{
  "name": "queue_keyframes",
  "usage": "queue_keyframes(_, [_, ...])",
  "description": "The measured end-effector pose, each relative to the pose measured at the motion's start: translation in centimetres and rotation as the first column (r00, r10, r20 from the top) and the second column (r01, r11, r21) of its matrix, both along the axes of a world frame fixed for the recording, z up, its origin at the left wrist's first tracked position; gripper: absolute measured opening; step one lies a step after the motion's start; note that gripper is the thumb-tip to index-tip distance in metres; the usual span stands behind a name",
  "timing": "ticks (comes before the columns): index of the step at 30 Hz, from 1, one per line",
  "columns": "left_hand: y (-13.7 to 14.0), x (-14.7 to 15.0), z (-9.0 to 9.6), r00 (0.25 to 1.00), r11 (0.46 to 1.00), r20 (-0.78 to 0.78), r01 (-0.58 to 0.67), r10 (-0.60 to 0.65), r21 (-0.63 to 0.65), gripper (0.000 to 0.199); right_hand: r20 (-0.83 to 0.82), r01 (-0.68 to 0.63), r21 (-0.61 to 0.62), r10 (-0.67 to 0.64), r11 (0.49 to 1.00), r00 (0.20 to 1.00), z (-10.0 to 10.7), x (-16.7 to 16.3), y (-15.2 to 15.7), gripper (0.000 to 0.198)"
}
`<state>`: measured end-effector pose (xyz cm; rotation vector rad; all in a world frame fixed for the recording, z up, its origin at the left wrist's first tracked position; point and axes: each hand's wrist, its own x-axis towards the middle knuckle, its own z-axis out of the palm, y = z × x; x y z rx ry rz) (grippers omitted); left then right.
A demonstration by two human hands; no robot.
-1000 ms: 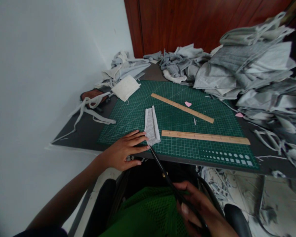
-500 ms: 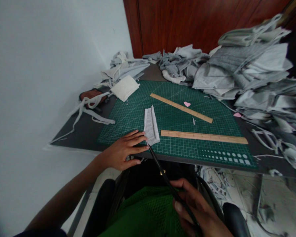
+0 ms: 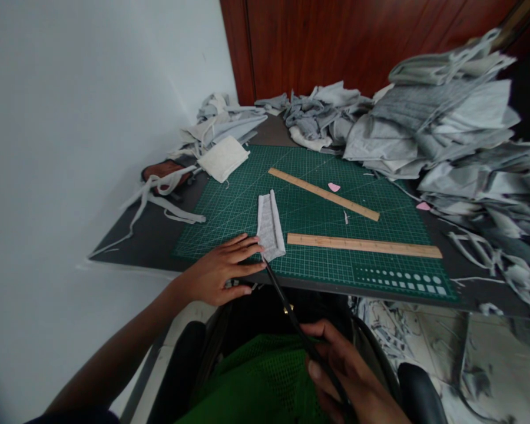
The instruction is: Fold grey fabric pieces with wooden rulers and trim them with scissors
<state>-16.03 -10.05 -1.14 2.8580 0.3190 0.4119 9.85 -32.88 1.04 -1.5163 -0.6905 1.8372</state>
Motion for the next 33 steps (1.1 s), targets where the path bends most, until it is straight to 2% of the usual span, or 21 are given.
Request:
queue_keyframes(6, [-0.01,-0.09,-0.12,1.000,1.000,-0.009,0.003,-0.002,0.016,0.049,0.011,0.010,0.008,-0.010,1.000,1.000,-0.04,-0.11,-0.31,0.049])
queue_keyframes(14, [-0.06,-0.05,-0.06,1.000,1.000,-0.006,-0.005,0.005,-0.001,0.049,0.038,0.020,0.012,-0.021,1.000,0.999,0.37,-0.39,-0.26,0.053])
queue_keyframes(25, [-0.03,-0.17,-0.10,1.000,1.000,-0.011,0.003,-0.003,0.018,0.049,0.001,0.012,0.034,-0.012,0.999,1.000,0.16,-0.45,-0.40,0.047])
queue_keyframes(33, [-0.04,-0.14,-0.04,1.000,1.000,0.008,0.008,-0.008,-0.016,0.048,0.000,-0.005,0.054,0.005,0.999,1.000,0.13,-0.55,-0.56,0.050])
